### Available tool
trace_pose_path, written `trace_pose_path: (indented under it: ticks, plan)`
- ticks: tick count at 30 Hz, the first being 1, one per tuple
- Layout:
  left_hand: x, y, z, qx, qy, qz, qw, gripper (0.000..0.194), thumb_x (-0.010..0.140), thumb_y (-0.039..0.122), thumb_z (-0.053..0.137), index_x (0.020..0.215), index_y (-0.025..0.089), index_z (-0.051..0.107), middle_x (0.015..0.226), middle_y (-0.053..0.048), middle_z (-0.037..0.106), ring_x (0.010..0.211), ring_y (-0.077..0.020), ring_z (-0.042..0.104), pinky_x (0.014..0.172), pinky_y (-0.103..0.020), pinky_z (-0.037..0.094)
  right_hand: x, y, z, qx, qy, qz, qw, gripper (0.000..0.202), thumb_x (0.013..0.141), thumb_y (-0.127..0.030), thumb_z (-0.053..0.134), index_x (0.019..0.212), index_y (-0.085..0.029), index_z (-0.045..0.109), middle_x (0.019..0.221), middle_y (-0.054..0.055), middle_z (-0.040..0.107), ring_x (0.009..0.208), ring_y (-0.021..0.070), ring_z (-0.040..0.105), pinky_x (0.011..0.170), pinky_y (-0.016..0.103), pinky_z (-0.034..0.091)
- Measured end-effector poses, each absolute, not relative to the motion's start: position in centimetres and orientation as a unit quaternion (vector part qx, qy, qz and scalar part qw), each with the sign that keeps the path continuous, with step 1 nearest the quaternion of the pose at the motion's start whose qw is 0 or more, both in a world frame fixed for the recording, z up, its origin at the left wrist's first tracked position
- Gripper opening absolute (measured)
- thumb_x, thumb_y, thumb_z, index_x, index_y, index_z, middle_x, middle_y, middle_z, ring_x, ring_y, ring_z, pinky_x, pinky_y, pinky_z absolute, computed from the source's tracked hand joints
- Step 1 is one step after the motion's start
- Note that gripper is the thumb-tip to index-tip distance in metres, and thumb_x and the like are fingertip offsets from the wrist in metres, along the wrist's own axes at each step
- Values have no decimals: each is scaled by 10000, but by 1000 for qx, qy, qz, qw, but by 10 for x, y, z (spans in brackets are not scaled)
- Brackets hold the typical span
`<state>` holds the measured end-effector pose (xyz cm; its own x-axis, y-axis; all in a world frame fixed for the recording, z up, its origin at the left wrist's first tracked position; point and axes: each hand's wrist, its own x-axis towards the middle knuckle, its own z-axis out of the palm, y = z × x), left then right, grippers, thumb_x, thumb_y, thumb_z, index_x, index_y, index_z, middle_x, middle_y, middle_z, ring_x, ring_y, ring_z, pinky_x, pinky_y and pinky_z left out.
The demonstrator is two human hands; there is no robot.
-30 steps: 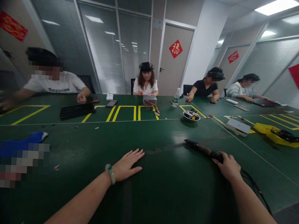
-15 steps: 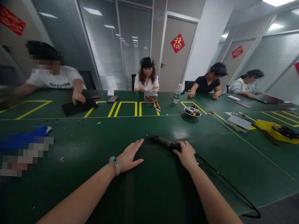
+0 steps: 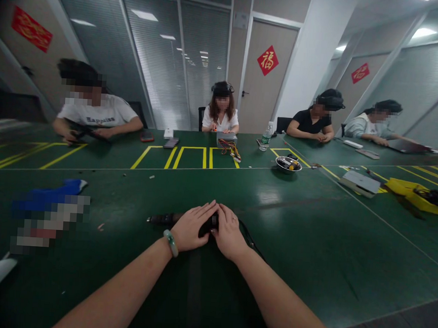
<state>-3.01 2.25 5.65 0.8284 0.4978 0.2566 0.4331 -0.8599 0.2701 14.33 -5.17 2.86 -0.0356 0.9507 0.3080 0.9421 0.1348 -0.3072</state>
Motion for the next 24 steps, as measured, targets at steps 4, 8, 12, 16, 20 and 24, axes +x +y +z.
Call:
trace_pose_path:
  ticks: [4,8,12,16,20,24]
  plan:
    - [-26,29,49,948,272,131,104,653,856,520,539,1437,346,296,1483,-27,356,1257,-271,436,1033,-434,332,175,-100,25,-760,-615,-62,203,468,868,-375,510,1292,-210,401,1274,148,447,1154,325,446,934,476,376]
    - [-22,31,49,940,294,134,109,467,928,480,451,1377,362,396,1344,-8,511,1190,-241,484,979,-418,375,210,-123,18,-775,-610,-35,162,295,935,-464,376,1051,-232,517,1019,93,550,865,240,566,775,385,434]
    - [-23,30,56,940,289,127,126,409,944,426,441,1343,339,442,1303,-4,538,1164,-223,499,965,-396,388,244,-107,26,-760,-635,-19,138,308,968,-435,304,975,-238,540,986,45,587,770,180,577,682,309,413]
    - [-32,35,65,944,272,115,148,390,917,384,504,1304,353,472,1273,12,557,1143,-216,517,961,-395,398,264,-70,41,-743,-657,-24,125,289,969,-384,331,978,-241,582,987,30,626,814,168,586,713,285,400]
    - [-40,42,69,938,293,96,156,360,895,334,526,1255,338,502,1239,12,571,1130,-217,530,972,-406,397,254,-42,50,-733,-664,-30,147,344,974,-399,319,974,-236,622,958,32,625,865,167,572,755,281,399]
    - [-38,37,65,930,326,116,126,347,880,264,500,1225,292,510,1260,-18,552,1178,-237,491,1003,-431,367,225,-41,47,-730,-659,-48,178,412,981,-409,288,986,-232,659,946,55,599,898,191,546,848,332,393]
